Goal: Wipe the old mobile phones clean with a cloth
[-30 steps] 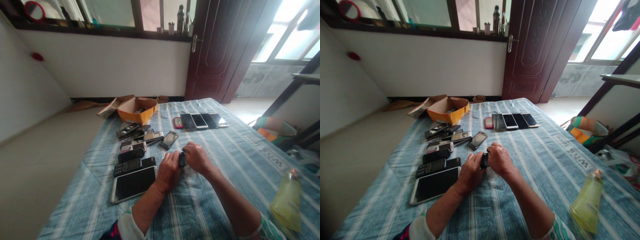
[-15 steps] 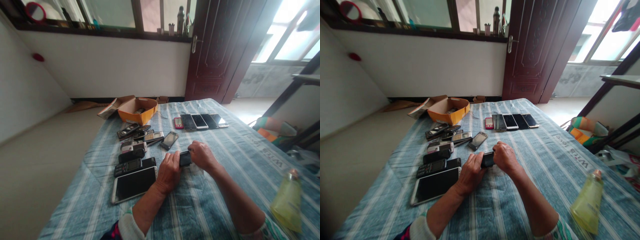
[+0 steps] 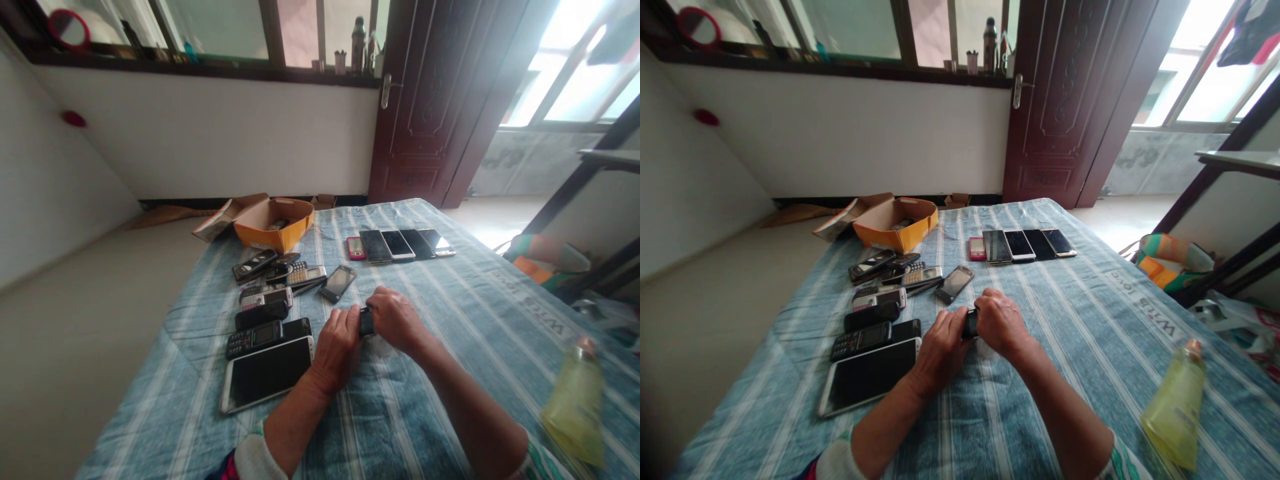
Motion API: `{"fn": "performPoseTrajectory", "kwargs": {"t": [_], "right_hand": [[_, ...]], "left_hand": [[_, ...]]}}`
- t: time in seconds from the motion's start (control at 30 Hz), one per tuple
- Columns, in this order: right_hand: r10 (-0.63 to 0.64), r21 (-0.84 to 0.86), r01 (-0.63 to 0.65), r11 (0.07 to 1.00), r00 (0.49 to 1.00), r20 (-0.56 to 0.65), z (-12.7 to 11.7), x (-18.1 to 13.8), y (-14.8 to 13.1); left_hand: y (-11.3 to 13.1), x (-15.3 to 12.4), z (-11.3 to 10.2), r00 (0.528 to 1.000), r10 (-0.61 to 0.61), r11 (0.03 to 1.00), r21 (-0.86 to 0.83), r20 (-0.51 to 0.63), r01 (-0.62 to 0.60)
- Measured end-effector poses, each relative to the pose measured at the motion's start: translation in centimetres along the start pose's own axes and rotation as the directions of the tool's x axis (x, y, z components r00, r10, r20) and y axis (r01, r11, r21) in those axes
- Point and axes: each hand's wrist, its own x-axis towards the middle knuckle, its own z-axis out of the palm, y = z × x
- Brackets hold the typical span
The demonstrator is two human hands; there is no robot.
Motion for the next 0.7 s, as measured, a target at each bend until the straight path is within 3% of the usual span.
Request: {"fn": "performPoseTrajectory", "kwargs": {"t": [0.23,0.37,0.5,0.7], "right_hand": [[0.088,-0.034,-0.088,0.996,0.996,0.000,-0.5,0.3,1.1],[0.027,0.016,-0.027,1.000,0.998,-0.051,-0.3,0.0,-0.2],[-0.042,0.014,0.042,0.999,0.999,-0.025,-0.3,-0.2,-0.9],[0.085,-0.061,-0.085,0.994,0.996,-0.004,-0.7,0.3,0.9]], "left_hand": [[-0.3,-0.2,0.3,0.999,0.033,0.999,0.026,-0.037,-0.033],[-0.2,-0.1,0.0,1.000,0.016,1.000,-0.018,-0.021,-0.016],[-0.2,0.0,-0.1,1.000,0.022,0.999,-0.041,-0.023,-0.023],[-0.4,0.0,0.1,0.997,0.050,0.998,0.043,-0.050,-0.048]]}}
